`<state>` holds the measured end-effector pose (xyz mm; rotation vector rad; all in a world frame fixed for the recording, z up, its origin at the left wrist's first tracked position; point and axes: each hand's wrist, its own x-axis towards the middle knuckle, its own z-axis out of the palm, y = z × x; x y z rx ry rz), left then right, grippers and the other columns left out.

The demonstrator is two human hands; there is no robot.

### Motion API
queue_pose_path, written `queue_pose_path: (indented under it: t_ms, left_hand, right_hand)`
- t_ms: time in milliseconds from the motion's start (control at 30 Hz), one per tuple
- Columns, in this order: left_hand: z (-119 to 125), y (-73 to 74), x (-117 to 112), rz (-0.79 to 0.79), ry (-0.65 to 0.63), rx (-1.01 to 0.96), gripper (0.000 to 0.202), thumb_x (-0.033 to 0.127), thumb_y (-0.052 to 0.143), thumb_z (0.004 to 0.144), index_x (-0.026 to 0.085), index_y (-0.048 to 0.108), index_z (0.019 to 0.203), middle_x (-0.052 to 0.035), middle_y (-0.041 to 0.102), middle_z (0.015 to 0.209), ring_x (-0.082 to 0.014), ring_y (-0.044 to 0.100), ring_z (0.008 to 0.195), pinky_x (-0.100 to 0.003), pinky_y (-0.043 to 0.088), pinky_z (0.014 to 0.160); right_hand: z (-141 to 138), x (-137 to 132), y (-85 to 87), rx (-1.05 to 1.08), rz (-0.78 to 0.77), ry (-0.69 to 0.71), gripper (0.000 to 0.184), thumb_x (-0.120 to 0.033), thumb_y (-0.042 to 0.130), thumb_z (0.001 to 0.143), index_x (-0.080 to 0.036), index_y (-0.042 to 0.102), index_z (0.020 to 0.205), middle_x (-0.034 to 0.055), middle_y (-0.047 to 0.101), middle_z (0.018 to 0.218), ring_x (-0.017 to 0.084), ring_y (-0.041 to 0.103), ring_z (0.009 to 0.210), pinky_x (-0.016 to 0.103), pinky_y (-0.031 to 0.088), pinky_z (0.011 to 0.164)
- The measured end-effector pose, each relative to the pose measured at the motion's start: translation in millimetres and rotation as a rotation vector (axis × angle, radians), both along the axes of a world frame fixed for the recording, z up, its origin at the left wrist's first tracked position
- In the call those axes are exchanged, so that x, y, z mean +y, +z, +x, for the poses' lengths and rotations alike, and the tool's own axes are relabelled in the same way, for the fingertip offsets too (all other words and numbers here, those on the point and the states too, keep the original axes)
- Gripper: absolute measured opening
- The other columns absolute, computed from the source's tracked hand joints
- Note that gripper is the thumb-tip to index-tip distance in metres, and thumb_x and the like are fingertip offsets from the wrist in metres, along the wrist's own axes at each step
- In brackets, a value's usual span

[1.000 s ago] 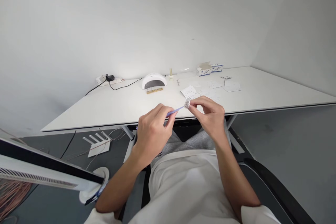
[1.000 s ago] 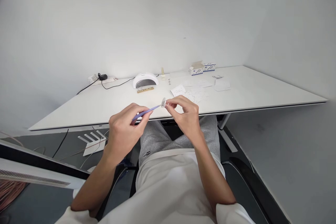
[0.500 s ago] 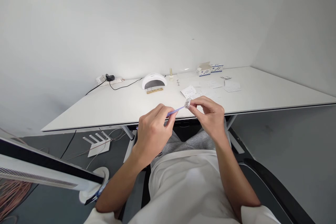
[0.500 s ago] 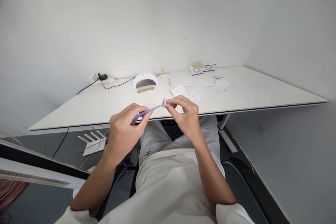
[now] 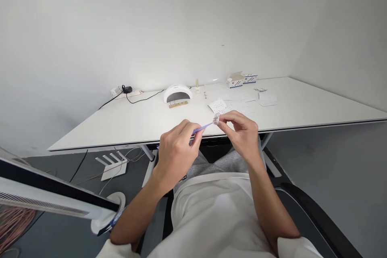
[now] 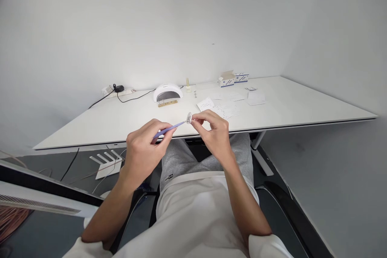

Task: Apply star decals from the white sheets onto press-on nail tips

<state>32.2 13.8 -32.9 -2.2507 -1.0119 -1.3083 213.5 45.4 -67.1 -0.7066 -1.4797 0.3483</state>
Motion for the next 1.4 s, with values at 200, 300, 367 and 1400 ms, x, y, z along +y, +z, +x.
queue_pose_path:
  t_ms: [200,300,367,1400]
  left_hand:
    - [-1.2,-0.7,1.0,0.003,0.001,0.001,0.005,0.014,0.061,0.087,0.016,0.06,0.083,0.0008,0.064,0.072,-0.0076,0.056,0.062,-0.02,0.041,0.056]
    - [-0.8,0.0,0.9,0.003,-0.004,-0.005,0.005,0.014,0.06,0.087,0.016,0.06,0.083,0.0009,0.064,0.071,-0.0075,0.055,0.061,-0.02,0.041,0.056]
    - [-0.7,0.6,0.0,0.006,-0.005,-0.009,0.004,0.014,0.061,0.087,0.016,0.061,0.083,0.0009,0.064,0.071,-0.0074,0.055,0.061,-0.02,0.041,0.056]
    - [-0.6,2.2,-1.5,-0.056,0.023,0.018,0.008,0.015,0.059,0.088,0.016,0.06,0.081,0.0005,0.064,0.071,-0.0084,0.056,0.061,-0.021,0.041,0.057]
  right_hand:
    - [1.6,0.2,0.3,-0.009,0.004,-0.003,0.008,-0.015,0.067,0.083,-0.023,0.07,0.083,0.0025,0.066,0.078,0.017,0.06,0.073,0.035,0.048,0.071]
    - [1.6,0.7,0.1,-0.014,0.002,-0.011,0.007,-0.016,0.067,0.083,-0.023,0.07,0.083,0.0025,0.065,0.078,0.016,0.059,0.072,0.035,0.048,0.072]
    - [1.3,1.0,0.2,-0.017,0.005,-0.015,0.008,-0.016,0.067,0.083,-0.023,0.07,0.083,0.0024,0.065,0.078,0.016,0.059,0.072,0.035,0.048,0.072]
    - [1.5,1.6,-0.2,-0.169,0.171,-0.15,0.015,-0.01,0.063,0.086,-0.023,0.071,0.089,0.0044,0.068,0.083,0.017,0.064,0.077,0.033,0.051,0.071]
